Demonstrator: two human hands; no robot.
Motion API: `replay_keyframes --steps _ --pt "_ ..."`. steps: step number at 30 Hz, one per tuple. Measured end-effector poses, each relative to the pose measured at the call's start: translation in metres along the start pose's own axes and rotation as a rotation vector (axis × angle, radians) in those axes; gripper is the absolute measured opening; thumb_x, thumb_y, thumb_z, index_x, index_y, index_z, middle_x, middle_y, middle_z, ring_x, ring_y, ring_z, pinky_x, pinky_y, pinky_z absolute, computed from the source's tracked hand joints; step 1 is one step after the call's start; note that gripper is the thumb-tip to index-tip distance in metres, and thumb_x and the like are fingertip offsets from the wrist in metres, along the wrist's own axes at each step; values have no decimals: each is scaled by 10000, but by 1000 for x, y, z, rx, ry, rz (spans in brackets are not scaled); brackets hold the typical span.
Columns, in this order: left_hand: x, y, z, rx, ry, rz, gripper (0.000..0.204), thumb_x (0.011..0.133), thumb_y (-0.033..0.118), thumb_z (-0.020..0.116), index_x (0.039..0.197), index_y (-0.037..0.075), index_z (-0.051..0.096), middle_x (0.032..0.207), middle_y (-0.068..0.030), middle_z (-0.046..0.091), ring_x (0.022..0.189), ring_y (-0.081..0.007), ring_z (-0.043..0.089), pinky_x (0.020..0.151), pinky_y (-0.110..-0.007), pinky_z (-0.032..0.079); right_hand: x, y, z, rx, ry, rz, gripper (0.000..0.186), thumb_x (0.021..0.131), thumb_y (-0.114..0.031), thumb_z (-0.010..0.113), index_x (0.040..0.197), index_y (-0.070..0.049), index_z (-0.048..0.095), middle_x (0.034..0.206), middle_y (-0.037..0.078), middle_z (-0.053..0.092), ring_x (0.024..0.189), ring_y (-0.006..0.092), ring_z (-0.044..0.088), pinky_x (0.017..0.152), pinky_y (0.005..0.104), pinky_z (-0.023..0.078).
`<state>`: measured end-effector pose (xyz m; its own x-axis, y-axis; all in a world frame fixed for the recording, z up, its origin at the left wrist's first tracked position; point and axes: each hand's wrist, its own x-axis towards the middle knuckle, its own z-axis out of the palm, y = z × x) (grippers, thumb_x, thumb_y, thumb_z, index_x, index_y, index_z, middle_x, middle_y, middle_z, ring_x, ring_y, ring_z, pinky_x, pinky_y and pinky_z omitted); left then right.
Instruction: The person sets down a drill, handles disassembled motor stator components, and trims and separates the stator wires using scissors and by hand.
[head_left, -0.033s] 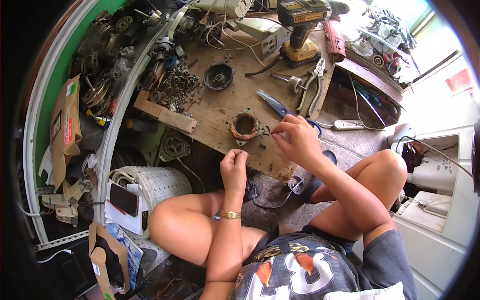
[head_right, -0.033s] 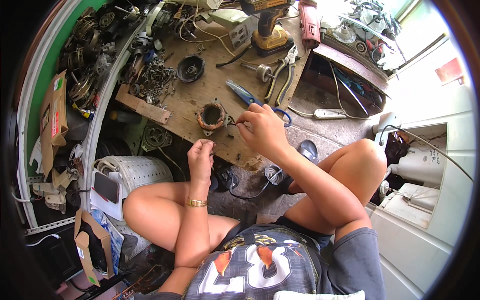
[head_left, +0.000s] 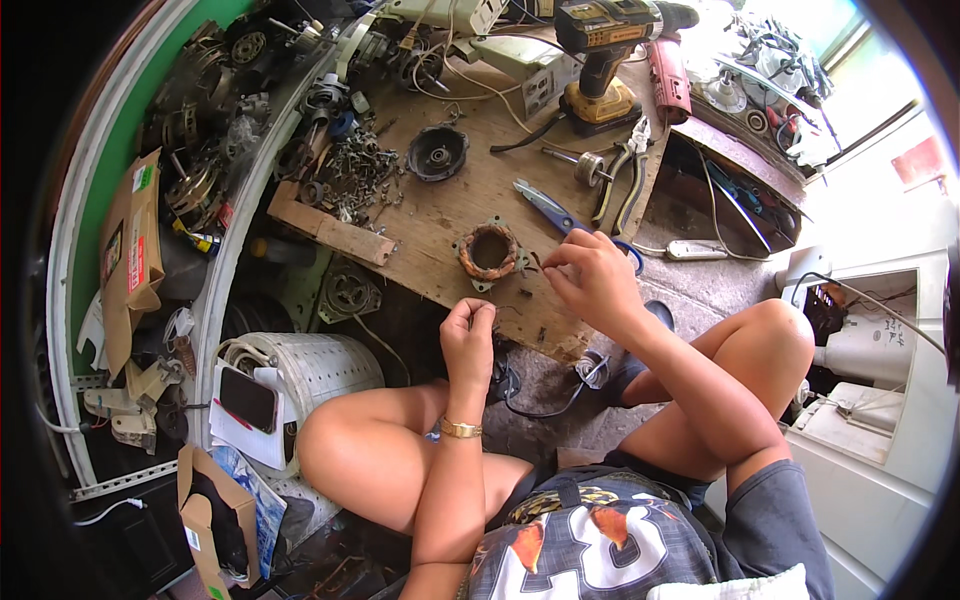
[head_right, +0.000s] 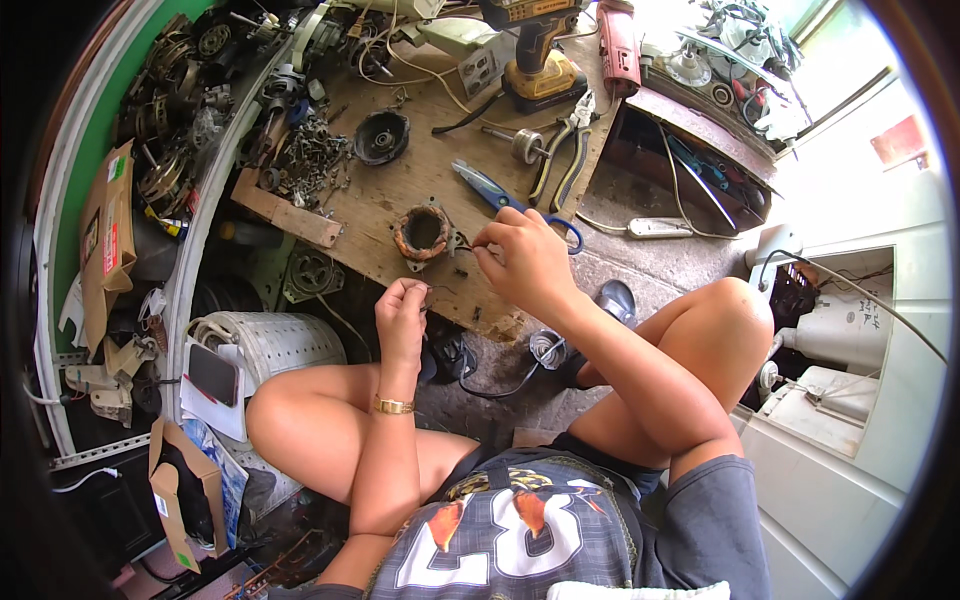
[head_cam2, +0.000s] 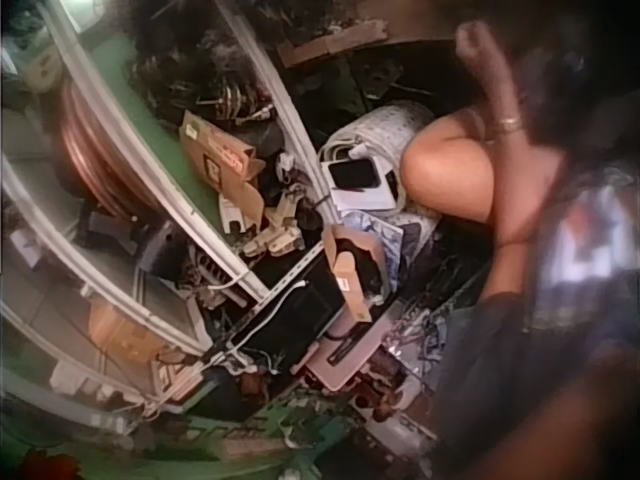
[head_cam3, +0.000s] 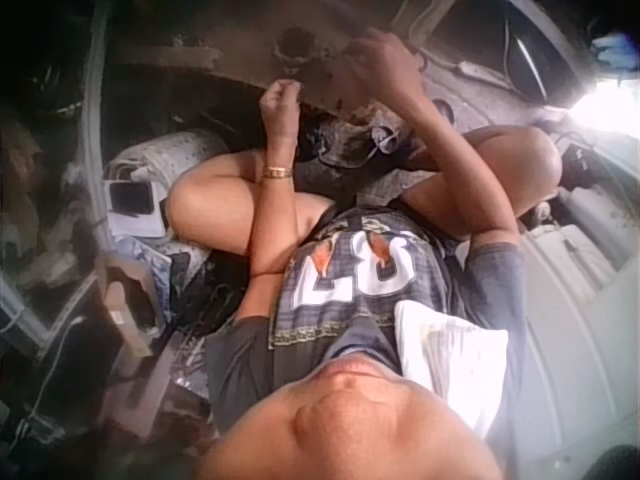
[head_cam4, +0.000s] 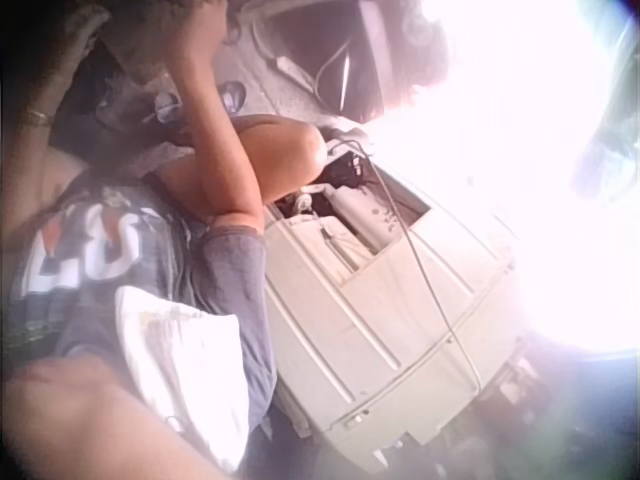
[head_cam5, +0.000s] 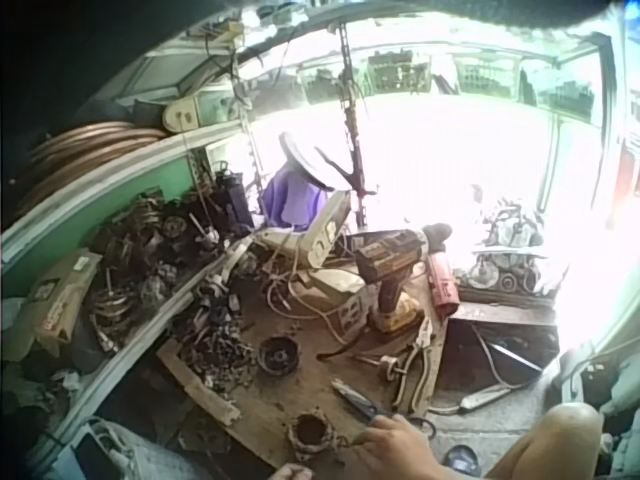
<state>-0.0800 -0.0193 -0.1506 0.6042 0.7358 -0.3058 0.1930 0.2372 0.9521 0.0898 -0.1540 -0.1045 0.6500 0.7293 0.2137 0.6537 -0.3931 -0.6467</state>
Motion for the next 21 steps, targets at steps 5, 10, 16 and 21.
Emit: replay_keyframes --steps 5,10,16,21 --pt "-1 2 1 190 47 120 150 956 124 671 889 -10 664 712 59 577 637 -23 458 568 -241 381 -2 3 -1 -5 -35 11 112 856 -198 764 933 -119 786 946 56 674 950 294 631 835 426 521" --pt "-4 5 0 246 107 185 152 937 140 705 933 -6 663 672 35 576 620 -44 481 579 -255 412 -4 -1 -1 -2 -48 4 117 858 -196 757 932 -109 788 938 60 674 938 298 629 841 426 518" --pt "-19 32 8 449 286 327 231 908 155 760 1070 30 652 615 -5 510 550 -94 463 560 -308 435 -7 3 -3 3 -42 -10 128 862 -207 746 929 -108 789 934 63 667 933 307 627 834 433 532" --pt "-27 37 25 690 192 562 282 850 116 832 1091 81 690 592 11 461 524 -121 437 520 -304 396 -8 4 0 26 -47 -15 131 850 -213 742 925 -115 788 928 64 658 935 313 626 823 438 547"
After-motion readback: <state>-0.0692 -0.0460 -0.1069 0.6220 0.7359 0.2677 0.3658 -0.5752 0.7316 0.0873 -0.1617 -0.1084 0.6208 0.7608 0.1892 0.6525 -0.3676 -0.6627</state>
